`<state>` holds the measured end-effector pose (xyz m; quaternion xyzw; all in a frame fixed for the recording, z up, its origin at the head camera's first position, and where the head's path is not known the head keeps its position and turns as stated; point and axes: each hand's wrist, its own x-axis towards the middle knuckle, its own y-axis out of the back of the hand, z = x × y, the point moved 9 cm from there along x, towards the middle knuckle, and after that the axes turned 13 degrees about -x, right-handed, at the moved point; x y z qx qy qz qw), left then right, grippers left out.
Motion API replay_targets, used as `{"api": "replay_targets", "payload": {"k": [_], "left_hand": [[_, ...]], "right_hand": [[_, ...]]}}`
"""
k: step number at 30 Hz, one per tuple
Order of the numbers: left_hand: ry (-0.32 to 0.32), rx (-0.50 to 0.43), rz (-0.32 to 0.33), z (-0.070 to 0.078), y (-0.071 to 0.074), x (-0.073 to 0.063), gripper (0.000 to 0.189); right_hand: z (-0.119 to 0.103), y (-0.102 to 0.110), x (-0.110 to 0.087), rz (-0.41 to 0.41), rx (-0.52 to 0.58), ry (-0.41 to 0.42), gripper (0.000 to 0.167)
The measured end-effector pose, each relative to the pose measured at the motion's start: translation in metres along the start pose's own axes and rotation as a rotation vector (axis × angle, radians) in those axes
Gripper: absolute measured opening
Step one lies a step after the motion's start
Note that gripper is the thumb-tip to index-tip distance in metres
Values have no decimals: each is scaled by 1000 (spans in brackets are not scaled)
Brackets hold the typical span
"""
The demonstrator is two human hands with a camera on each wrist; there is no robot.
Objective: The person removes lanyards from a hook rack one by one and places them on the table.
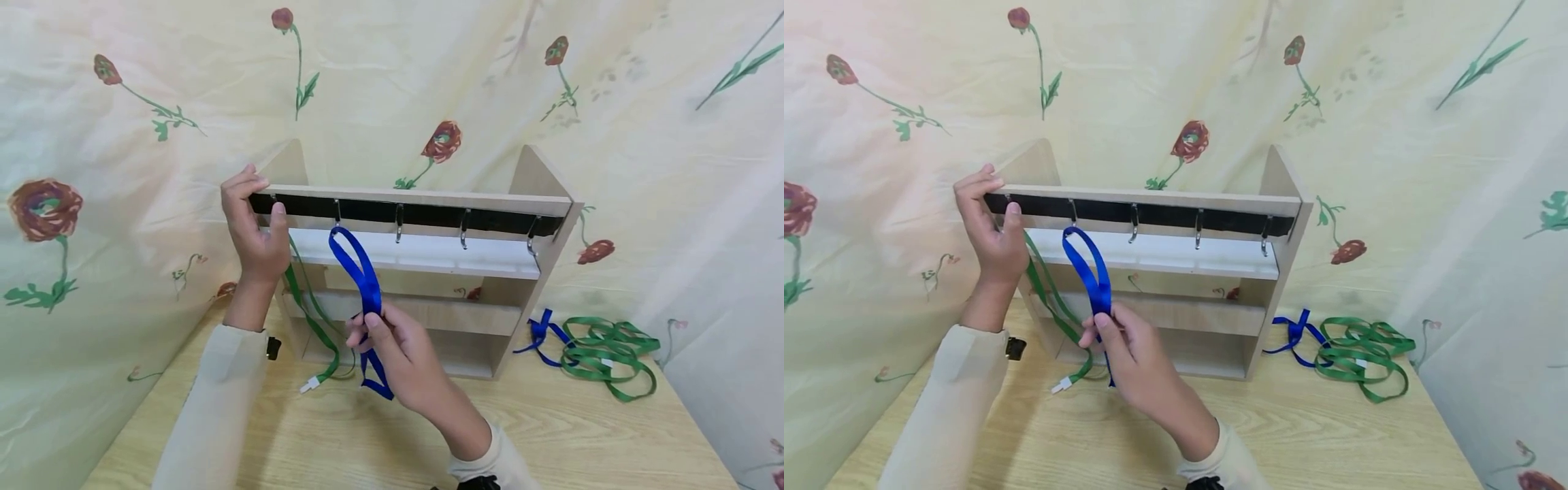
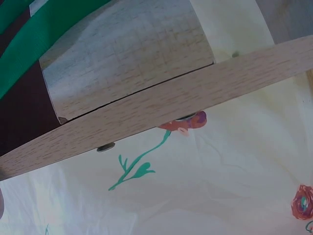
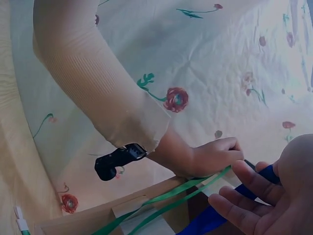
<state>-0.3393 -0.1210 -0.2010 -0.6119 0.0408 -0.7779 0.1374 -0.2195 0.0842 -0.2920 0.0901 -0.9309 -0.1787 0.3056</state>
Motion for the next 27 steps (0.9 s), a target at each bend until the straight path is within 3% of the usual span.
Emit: {"api": "replay_targets", "payload": {"k": [19,27], "left_hand": [[-3,-6,8,-1,0,1,49],[-3,-8,10,-2,0,0,49]], "right_hand": [[-29,39,-16,86,-98,91,24],[-39,68,-30,145,-151,114,26]]}}
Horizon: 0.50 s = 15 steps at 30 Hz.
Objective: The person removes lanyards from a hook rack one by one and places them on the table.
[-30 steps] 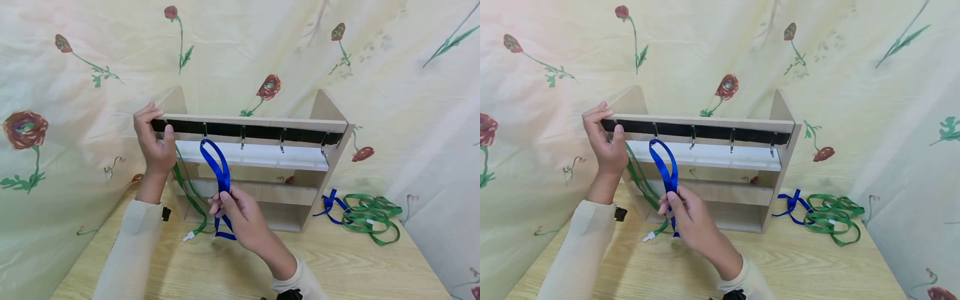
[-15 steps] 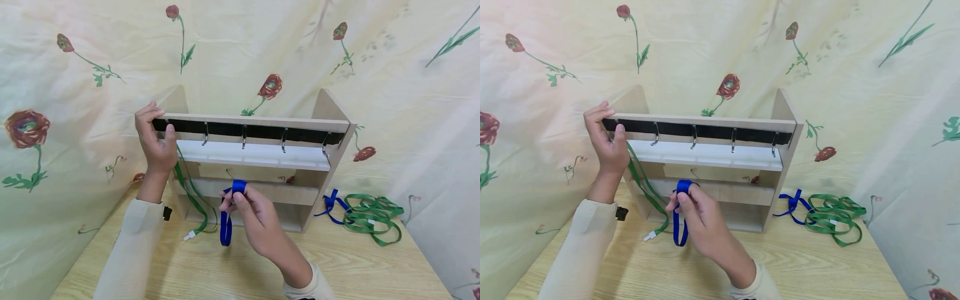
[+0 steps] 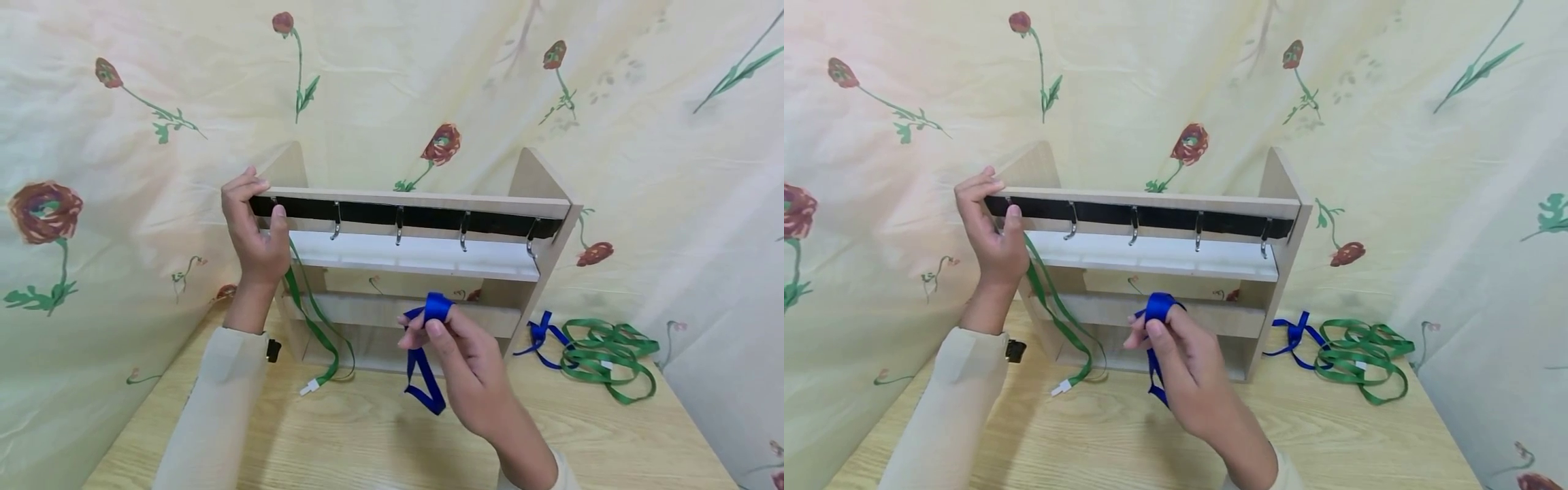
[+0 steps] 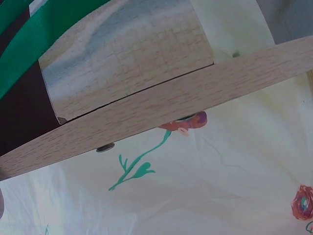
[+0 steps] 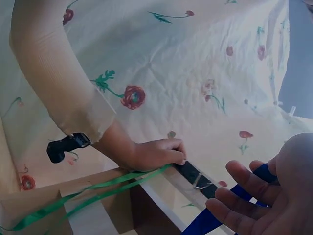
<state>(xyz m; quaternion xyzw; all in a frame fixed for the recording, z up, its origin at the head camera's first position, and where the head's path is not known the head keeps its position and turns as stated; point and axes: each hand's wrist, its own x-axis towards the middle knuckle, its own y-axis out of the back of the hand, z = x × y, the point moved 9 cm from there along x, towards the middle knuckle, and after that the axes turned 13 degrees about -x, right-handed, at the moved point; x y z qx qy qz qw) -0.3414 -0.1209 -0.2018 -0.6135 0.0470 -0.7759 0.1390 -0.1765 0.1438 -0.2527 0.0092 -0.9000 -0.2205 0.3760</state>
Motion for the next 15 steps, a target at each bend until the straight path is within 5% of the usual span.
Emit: {"api": "replay_targets", "payload": {"k": [15], "left_hand": [[-12,-11,-5,0,0,0,48]], "right_hand": [[-8,58,-9,173,42,155,28]]}}
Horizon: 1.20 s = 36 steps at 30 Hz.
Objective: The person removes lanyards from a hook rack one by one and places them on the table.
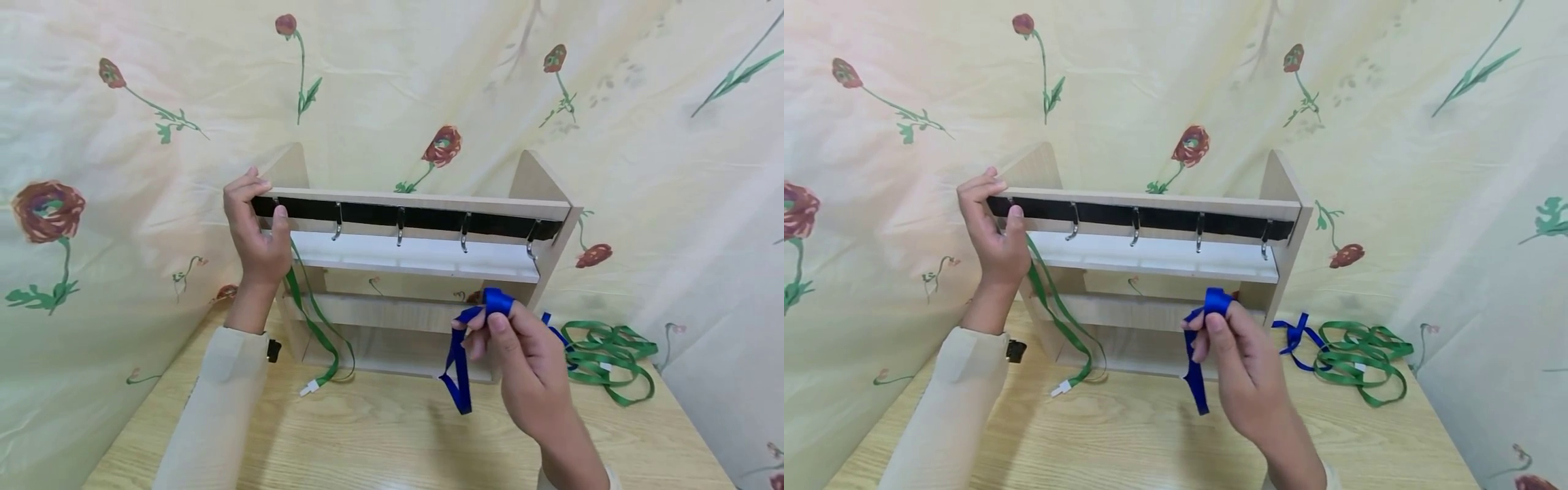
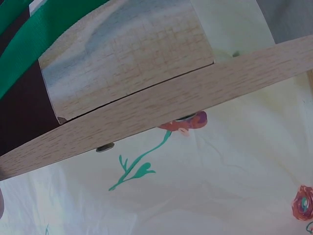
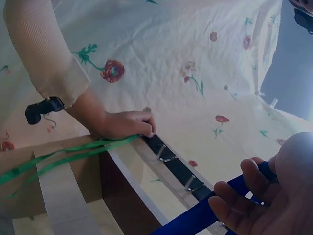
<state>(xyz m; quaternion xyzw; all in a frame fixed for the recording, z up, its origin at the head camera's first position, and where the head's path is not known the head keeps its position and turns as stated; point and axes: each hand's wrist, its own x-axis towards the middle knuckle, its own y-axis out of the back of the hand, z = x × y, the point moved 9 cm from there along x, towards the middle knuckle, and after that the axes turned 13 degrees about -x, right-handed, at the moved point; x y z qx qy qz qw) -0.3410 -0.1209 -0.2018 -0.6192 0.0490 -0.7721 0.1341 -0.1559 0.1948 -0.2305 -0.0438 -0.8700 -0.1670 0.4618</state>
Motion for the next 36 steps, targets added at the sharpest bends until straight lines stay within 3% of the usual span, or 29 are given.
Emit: {"api": "replay_targets", "payload": {"k": [16,28,31,36], "left_hand": [[4,16,-6,-1,-1,-1,49],[3,12,3,3,-1,5,50],[9,9,6,2,0,4,50],[15,1,9,1,0,1,50]], "right_hand": [[22,55,-17,117,-138,-67,33],[47,94,-37,205,-214,-176,35],[52,107,-39,232,-312,-241,36],[63,130,-47,233,-598,-450,38]]}}
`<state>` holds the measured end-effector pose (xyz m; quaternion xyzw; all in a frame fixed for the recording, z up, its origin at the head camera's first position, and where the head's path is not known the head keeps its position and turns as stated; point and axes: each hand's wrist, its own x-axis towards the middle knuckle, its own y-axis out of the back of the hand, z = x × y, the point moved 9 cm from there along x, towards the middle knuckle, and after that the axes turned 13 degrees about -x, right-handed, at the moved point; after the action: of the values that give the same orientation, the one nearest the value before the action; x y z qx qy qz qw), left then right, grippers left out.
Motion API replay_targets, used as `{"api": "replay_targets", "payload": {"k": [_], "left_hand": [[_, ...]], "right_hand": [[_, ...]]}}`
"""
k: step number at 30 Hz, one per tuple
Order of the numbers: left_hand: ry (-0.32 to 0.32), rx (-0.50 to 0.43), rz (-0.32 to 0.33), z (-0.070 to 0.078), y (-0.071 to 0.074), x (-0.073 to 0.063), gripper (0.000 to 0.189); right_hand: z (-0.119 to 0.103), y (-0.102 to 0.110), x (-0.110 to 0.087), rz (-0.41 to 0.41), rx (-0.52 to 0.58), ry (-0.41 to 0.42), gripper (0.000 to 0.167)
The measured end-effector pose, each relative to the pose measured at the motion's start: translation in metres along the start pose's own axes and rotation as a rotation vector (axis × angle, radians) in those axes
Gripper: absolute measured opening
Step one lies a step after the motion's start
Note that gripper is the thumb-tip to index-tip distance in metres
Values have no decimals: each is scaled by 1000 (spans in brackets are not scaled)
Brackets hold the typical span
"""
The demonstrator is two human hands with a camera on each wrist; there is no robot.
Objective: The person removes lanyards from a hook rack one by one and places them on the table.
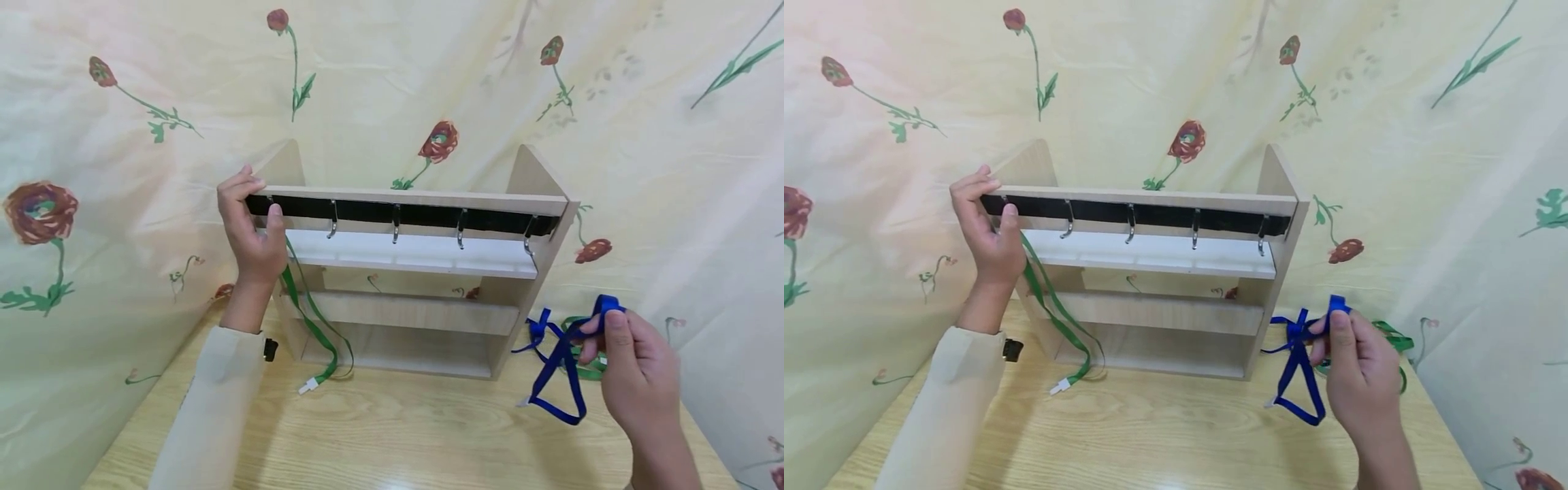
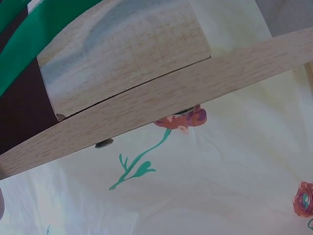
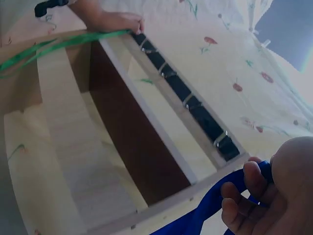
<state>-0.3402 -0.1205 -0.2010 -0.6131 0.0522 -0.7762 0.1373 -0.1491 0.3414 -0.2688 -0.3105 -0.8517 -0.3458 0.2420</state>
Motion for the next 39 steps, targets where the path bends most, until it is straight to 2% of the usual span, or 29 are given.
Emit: {"api": "replay_targets", "payload": {"k": [3,10,17,22,26,33,39], "left_hand": [[0,-5,-1,-1,0,-1,50],[-2,-5,4,-3,2,-2,49],[-1,-4,-3,-2,1,-3,50],[-1,-6,-10,-3,-1,-3,50],[-2,2,-7,-2,0,-1,49],[-1,12,-8,0,0,0,48],[6,19,-13,-2,0,0,48]], "right_hand": [[13,5,3,-11,-43,-42,38],[43,16,7,-23,-68,-41,35],[73,28,9,-4,-115,-78,30],[95,34,5,-28,-178,-71,29],[112,37,2,-60,-291,-75,33],[141,39,-2,-188,-442,-104,43],[159,26,-5,-342,-527,-44,39]]}}
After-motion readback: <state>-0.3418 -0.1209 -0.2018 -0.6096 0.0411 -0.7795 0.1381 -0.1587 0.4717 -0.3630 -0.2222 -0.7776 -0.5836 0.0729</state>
